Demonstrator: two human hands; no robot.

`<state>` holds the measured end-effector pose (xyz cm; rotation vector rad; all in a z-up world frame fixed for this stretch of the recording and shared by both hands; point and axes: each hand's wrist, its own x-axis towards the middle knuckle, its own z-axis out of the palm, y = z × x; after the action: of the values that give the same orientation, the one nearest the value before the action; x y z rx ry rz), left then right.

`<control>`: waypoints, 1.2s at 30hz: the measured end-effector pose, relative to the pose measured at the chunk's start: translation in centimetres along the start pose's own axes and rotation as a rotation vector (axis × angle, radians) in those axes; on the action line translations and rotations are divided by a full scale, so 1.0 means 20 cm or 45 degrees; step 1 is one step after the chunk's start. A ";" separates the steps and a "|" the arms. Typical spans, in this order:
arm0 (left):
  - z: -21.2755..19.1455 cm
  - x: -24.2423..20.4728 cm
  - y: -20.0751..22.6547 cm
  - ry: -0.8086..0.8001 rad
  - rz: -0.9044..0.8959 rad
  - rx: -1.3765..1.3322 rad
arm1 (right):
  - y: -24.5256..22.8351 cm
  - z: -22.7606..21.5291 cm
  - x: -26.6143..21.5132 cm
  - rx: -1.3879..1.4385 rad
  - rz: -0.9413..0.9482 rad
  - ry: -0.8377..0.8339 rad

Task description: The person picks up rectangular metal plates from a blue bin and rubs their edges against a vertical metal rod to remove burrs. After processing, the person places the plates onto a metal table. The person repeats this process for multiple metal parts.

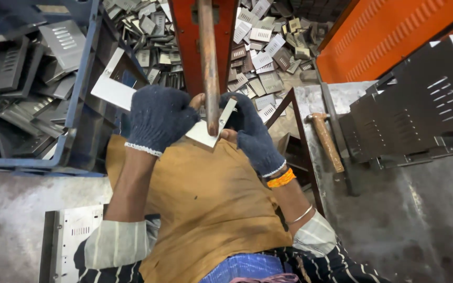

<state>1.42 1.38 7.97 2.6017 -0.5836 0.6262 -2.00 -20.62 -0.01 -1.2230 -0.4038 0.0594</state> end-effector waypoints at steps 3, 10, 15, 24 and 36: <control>0.00 0.01 -0.01 -0.031 0.033 -0.026 | -0.02 -0.01 -0.01 -0.133 -0.020 -0.041; -0.01 0.00 -0.01 -0.096 0.004 -0.111 | 0.03 0.00 -0.02 -0.183 -0.104 -0.008; -0.02 0.02 0.00 -0.138 0.022 -0.061 | -0.02 0.03 -0.04 -0.588 -0.141 0.076; 0.00 0.02 -0.01 -0.199 0.072 -0.078 | 0.02 0.01 -0.07 -0.625 -0.093 0.143; -0.01 0.01 0.01 -0.251 0.076 -0.146 | 0.06 0.00 -0.11 -0.158 0.052 0.136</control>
<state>1.35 1.39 8.31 2.5620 -0.7384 0.3446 -3.75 -20.74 -1.70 -1.3506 -0.2928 0.0036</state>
